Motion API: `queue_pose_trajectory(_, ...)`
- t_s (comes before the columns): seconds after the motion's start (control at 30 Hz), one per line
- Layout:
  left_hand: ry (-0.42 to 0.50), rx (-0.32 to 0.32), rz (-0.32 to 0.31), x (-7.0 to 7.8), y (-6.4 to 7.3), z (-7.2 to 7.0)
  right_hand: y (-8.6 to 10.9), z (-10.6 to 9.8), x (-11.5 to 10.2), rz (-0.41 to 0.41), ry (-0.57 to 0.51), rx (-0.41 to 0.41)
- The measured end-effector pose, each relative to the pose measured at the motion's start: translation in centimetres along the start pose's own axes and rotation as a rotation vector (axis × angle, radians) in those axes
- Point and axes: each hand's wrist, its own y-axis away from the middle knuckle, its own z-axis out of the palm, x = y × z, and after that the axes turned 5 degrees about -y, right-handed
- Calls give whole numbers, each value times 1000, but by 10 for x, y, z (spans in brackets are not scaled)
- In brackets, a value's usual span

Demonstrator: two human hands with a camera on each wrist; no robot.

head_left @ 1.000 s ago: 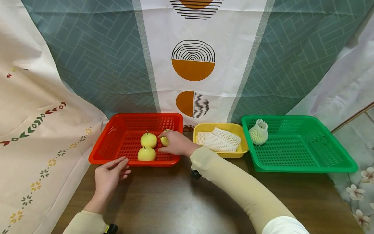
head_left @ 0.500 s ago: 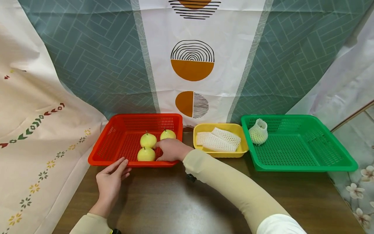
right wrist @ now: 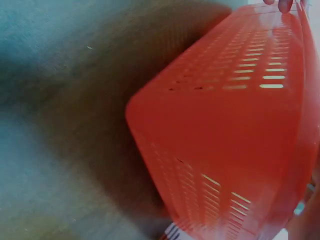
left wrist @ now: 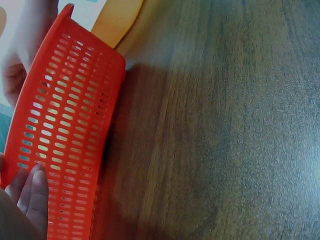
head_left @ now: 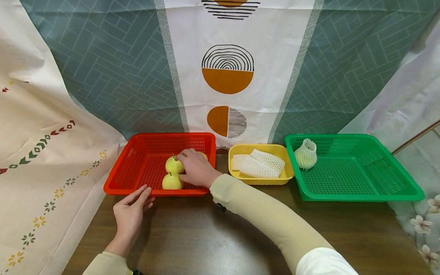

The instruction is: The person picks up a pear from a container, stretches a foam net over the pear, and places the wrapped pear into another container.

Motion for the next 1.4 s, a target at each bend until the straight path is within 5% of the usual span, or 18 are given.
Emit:
queue_pose_trajectory(0.1, -7, -5, 1, 0, 0, 1, -5, -2, 3, 74, 32, 31)
queue_pose_trajectory(0.23, -6, -11, 2, -1, -2, 2, -9, 0, 9, 161, 58, -38)
queue_pose_trajectory(0.67, 22, 9, 10, -8, -7, 0, -13, 4, 21, 233, 117, -55)
queue_pose_trajectory(0.83, 28, 12, 16, -10, -7, 0, -11, 4, 21, 194, 129, -97)
queue_pose_trajectory(1.03, 18, 7, 10, -6, -4, 0, -8, 4, 19, 175, 18, -87)
queue_pose_trajectory(1.4, 5, 8, -2, -2, -1, 2, -3, 0, 19, 70, 66, -179)
